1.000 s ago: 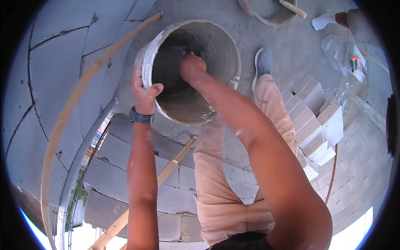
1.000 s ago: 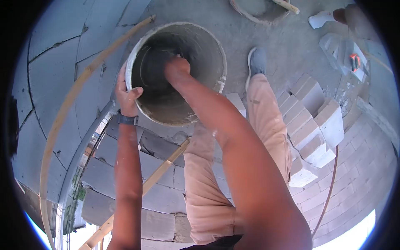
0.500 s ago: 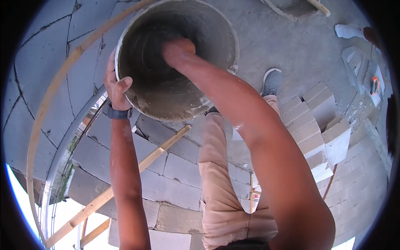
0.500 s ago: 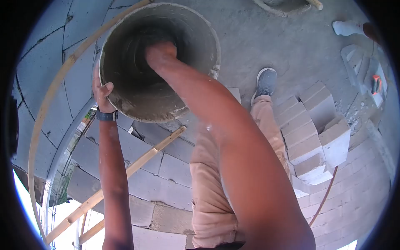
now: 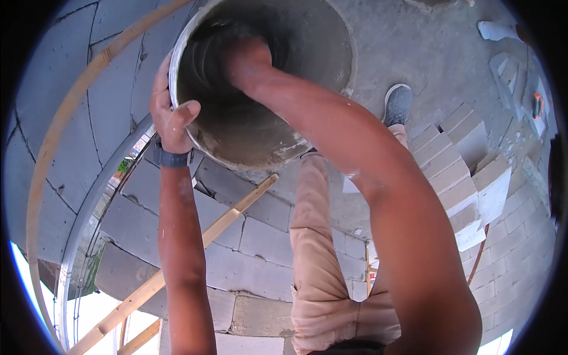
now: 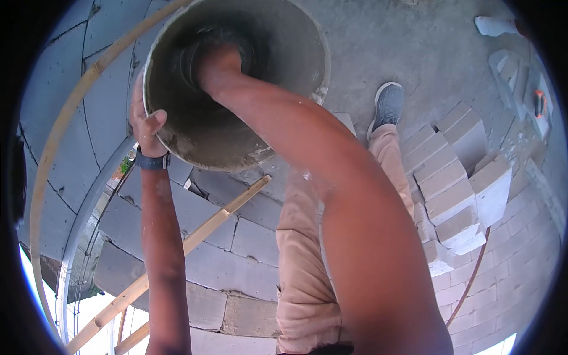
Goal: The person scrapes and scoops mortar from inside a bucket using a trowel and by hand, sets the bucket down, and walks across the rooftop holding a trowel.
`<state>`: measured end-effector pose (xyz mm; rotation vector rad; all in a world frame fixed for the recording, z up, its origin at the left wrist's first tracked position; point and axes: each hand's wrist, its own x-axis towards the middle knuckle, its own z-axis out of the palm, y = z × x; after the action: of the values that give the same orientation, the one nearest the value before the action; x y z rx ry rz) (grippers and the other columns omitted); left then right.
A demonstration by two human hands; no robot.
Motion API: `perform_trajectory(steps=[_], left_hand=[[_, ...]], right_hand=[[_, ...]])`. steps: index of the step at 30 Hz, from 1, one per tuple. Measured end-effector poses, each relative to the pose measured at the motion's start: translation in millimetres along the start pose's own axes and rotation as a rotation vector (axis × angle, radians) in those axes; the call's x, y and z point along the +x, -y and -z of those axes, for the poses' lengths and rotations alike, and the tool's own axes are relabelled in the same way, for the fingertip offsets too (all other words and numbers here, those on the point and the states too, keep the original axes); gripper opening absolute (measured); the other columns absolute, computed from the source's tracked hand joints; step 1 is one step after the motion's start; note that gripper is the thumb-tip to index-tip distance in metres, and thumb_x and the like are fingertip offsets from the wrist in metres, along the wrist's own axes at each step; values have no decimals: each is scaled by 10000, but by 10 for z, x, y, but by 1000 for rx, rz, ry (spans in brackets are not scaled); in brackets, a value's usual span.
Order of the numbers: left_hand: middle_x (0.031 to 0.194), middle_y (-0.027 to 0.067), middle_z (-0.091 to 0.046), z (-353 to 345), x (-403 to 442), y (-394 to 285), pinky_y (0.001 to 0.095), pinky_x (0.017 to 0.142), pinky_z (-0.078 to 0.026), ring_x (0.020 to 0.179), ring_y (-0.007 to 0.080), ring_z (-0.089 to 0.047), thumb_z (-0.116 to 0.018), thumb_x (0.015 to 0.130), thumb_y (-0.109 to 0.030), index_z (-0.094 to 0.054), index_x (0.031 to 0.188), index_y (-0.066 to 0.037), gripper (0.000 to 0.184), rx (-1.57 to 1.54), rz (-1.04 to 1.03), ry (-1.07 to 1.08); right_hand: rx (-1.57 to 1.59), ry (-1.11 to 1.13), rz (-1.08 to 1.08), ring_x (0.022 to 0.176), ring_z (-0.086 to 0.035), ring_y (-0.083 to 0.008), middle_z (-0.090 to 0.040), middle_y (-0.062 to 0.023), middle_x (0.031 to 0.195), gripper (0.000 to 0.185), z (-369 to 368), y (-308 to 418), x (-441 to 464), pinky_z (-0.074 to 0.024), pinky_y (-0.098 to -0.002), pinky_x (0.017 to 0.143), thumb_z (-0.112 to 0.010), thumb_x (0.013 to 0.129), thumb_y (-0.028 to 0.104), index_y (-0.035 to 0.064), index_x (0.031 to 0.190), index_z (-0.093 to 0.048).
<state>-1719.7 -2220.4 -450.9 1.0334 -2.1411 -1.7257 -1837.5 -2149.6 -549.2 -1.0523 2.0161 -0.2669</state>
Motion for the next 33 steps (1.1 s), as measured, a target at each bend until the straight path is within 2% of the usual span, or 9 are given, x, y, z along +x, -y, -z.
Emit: perform_trajectory(steps=[4,6,10,12,16,22,25,31,33], left_hand=[[1285,142,-578,-17,74,-27,356,1013,-419,1162,240,-566,-737,641,-446,-484,1372,46,917,12,-24,2],[1287,139,-576,-19,54,-23,354,1011,-420,1161,235,-564,-733,646,-444,-491,1367,45,904,42,-41,18],[1264,147,-589,-230,-67,-58,361,1021,-409,1172,241,-560,-747,665,-520,-491,1364,47,936,-35,-15,-18],[1257,156,-596,-258,-63,-4,370,1032,-399,1182,248,-556,-752,663,-572,-496,1358,49,967,11,-66,-18],[1277,173,-593,-385,-33,-47,368,1033,-396,1176,260,-564,-744,661,-574,-504,1356,46,962,146,-166,98],[1251,160,-596,-436,14,-128,362,1000,-425,1147,252,-575,-755,655,-595,-493,1363,49,993,106,-116,72],[1251,163,-596,-510,-22,-121,365,1012,-415,1153,259,-571,-762,651,-571,-494,1365,44,980,160,-139,85],[1276,168,-590,-653,12,-143,370,1030,-404,1166,263,-564,-757,653,-516,-494,1371,39,944,174,-177,162],[1277,174,-591,-637,9,-182,381,1029,-407,1177,267,-564,-766,661,-520,-492,1371,40,945,179,-162,117]], right_hand=[[59,-52,114,996,-697,-270,-697,-120,1148,208,-442,34,-345,-578,-389,751,-593,883,133,132,1010,-758],[-156,229,300,1021,-690,-282,-683,-115,1184,226,-420,-62,-429,-576,-390,752,-572,899,148,129,1026,-758],[-66,450,39,1044,-682,-285,-669,-104,1219,238,-158,-219,-281,-577,-387,772,-561,913,165,113,1045,-752],[-16,-52,141,1053,-680,-286,-677,-100,1204,252,-7,-418,-357,-580,-381,777,-560,913,160,109,1087,-736],[25,83,-12,1068,-675,-278,-675,-106,1204,270,170,-466,-175,-582,-381,784,-563,913,152,107,1134,-712],[-132,77,157,1037,-688,-264,-694,-96,1145,256,-303,-665,-681,-583,-371,769,-561,908,139,109,1115,-708],[-33,72,12,1015,-695,-261,-691,-119,1138,264,-104,-734,-654,-590,-377,741,-545,910,122,97,1120,-703],[156,-138,26,1018,-692,-279,-688,-164,1116,284,-363,-599,-486,-584,-408,761,-512,921,127,83,1133,-695],[64,-325,189,1006,-694,-298,-696,-180,1079,282,-540,-712,-723,-583,-411,764,-506,925,132,70,1126,-695]])
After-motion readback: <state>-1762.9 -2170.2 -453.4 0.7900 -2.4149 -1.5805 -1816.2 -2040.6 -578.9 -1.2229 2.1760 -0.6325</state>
